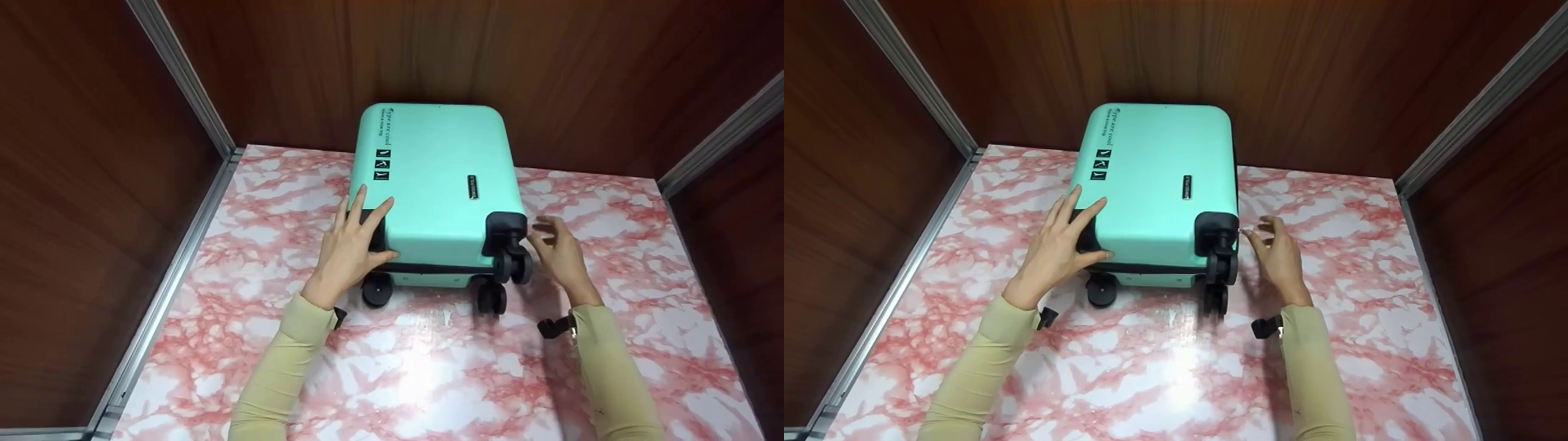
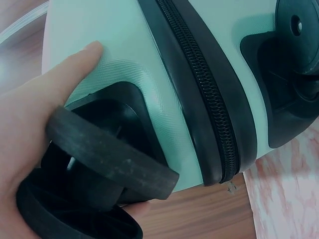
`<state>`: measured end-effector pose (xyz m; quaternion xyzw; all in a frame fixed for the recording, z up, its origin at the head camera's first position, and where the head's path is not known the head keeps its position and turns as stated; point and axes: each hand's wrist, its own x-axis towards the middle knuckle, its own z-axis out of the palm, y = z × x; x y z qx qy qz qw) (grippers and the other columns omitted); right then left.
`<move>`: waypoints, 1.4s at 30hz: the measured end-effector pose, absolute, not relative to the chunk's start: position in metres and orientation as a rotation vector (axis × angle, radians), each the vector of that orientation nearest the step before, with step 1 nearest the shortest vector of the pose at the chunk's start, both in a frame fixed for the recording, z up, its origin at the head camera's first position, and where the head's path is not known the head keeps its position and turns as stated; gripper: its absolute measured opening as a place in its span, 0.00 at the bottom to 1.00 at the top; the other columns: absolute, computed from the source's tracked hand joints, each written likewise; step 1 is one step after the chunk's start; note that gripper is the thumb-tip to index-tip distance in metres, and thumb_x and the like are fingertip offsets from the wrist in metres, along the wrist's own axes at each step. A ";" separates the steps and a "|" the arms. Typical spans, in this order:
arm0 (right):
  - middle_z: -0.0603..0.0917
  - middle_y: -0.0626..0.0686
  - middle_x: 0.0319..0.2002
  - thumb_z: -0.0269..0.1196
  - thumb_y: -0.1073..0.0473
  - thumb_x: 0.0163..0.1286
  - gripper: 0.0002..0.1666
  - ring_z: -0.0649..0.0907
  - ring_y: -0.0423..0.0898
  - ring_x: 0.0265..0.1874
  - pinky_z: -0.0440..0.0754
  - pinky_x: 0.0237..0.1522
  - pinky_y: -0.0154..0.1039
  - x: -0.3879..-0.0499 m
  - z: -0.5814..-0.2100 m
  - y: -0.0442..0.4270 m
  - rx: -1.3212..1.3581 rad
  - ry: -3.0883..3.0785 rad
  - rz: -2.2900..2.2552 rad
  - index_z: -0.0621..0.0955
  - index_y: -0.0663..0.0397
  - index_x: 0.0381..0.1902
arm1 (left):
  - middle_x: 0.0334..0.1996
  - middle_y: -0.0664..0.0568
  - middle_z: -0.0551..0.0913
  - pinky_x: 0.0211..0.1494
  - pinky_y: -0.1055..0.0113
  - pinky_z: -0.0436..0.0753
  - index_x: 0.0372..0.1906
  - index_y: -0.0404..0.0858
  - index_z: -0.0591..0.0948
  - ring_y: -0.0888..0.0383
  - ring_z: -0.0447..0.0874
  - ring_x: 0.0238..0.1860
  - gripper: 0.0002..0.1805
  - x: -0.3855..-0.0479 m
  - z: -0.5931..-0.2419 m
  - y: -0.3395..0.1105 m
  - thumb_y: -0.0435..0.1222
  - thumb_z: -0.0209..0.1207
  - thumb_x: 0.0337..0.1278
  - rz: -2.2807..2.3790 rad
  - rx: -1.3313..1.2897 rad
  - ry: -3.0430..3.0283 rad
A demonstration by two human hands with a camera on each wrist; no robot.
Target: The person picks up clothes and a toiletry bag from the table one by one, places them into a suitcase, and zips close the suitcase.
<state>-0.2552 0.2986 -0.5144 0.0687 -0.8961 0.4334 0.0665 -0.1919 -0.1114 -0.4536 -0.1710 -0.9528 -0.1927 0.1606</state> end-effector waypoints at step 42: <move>0.34 0.54 0.81 0.41 0.40 0.84 0.43 0.40 0.50 0.78 0.44 0.73 0.58 -0.187 -0.457 0.249 0.372 -2.717 1.875 0.33 0.45 0.82 | 0.70 0.39 0.71 0.70 0.51 0.66 0.77 0.36 0.65 0.45 0.69 0.69 0.40 -0.209 -0.459 -0.153 0.61 0.44 0.76 -1.475 -0.114 -2.812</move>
